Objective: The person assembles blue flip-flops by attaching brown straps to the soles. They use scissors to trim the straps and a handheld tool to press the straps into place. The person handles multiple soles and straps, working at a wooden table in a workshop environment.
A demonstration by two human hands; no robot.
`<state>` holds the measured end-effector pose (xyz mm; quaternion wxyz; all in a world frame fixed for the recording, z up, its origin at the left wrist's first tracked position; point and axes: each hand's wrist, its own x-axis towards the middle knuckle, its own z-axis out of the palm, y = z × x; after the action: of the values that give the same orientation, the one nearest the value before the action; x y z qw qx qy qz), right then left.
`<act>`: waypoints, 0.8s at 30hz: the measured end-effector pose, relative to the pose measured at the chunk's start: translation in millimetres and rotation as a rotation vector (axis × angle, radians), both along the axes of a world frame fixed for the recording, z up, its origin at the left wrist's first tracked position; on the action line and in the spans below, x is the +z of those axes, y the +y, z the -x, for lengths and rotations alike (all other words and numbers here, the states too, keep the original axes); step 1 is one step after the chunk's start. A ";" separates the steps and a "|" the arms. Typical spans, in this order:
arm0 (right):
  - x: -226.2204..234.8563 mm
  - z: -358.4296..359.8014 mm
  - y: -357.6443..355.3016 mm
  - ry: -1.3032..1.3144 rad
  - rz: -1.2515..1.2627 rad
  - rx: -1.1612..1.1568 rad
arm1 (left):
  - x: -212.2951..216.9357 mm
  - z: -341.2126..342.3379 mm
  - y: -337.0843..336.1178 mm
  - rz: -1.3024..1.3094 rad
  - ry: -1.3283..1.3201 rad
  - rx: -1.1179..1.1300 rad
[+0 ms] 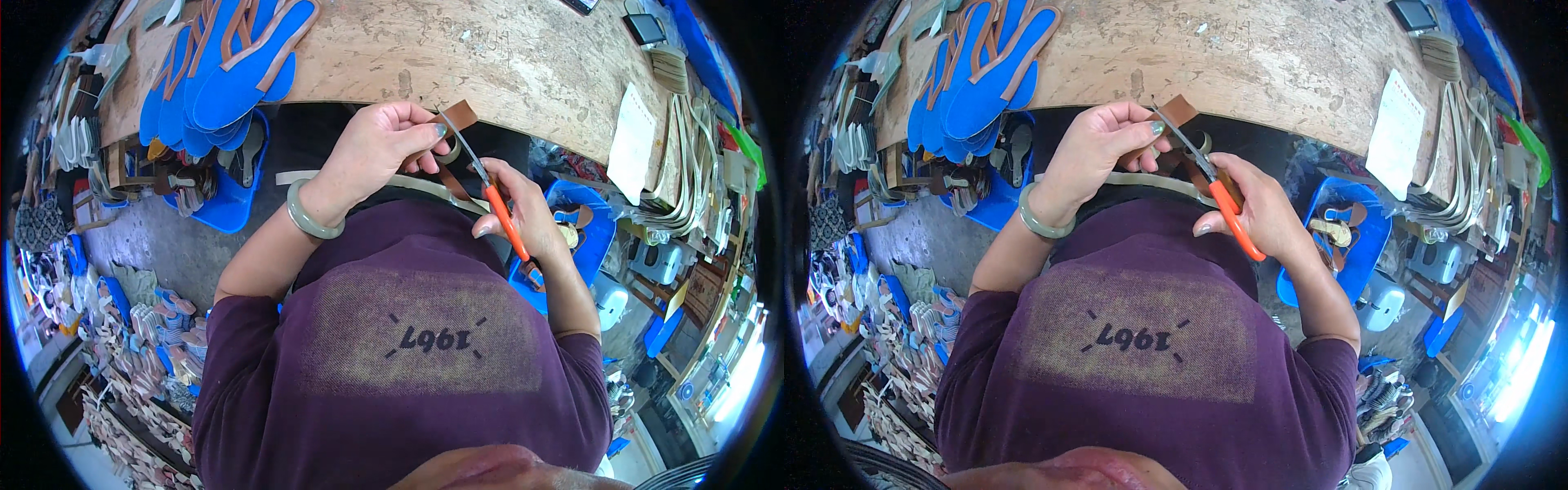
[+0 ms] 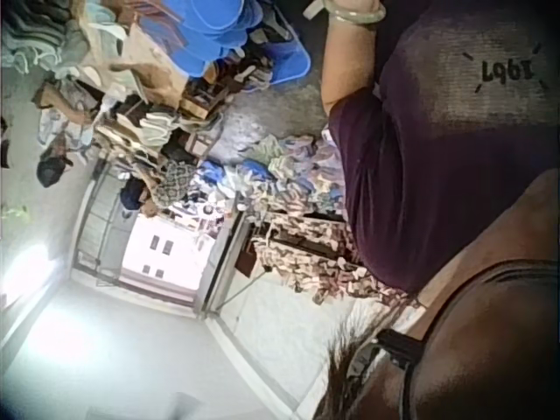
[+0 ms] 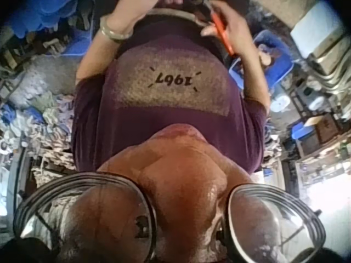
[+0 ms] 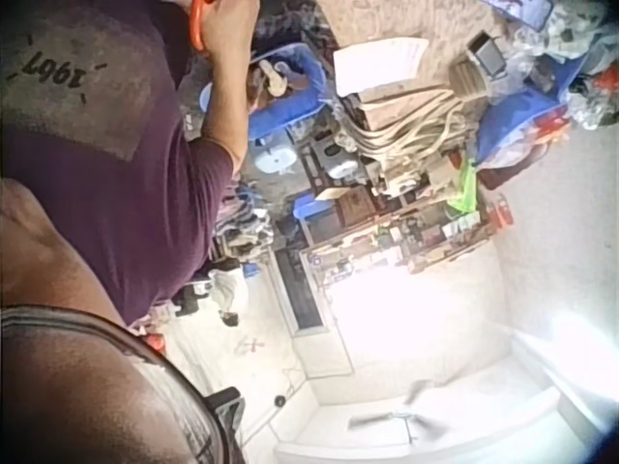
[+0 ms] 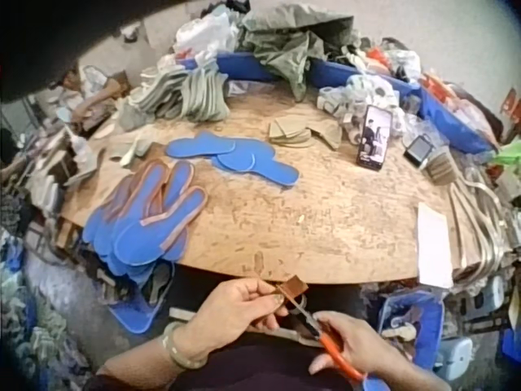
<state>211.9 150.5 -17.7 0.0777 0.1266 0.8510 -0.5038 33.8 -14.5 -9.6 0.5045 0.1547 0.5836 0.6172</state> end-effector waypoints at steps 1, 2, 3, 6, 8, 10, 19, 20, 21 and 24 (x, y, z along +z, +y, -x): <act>-0.1 0.3 -0.8 0.010 0.010 -0.001 | 0.0 -0.8 0.0 0.003 0.003 -0.007; -0.8 0.1 -1.4 -0.005 0.019 -0.011 | -0.2 -1.0 -0.3 0.006 0.006 -0.013; -1.7 -0.1 -2.0 -0.020 0.029 -0.020 | 0.2 -0.7 -0.7 0.007 0.003 -0.015; -0.9 -1.5 -4.6 -0.079 0.161 -0.099 | 0.8 1.2 -1.5 0.011 -0.012 -0.023; -1.4 -1.9 -4.6 -0.041 0.182 -0.136 | 0.0 3.9 -3.2 0.018 -0.024 -0.029; -4.9 -4.4 1.5 0.080 0.103 -0.137 | -3.2 2.7 -5.6 0.012 -0.037 -0.027; 34.4 54.7 73.8 0.054 -0.630 -0.131 | -2.4 18.5 -14.8 -0.075 -0.112 0.004; 36.3 62.4 84.3 0.015 -0.786 -0.109 | -3.9 19.7 -16.3 -0.070 -0.093 0.012; 39.9 72.5 92.1 -0.027 -0.944 -0.088 | -4.7 20.4 -18.2 -0.065 -0.076 0.022; 51.8 117.9 100.1 0.028 -1.139 0.044 | -12.6 20.8 -21.6 -0.138 -0.020 0.054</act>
<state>94.0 250.6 34.1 -0.0038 0.1242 0.9917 0.0346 13.0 -36.1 -22.2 0.4816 0.1670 0.5384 0.6710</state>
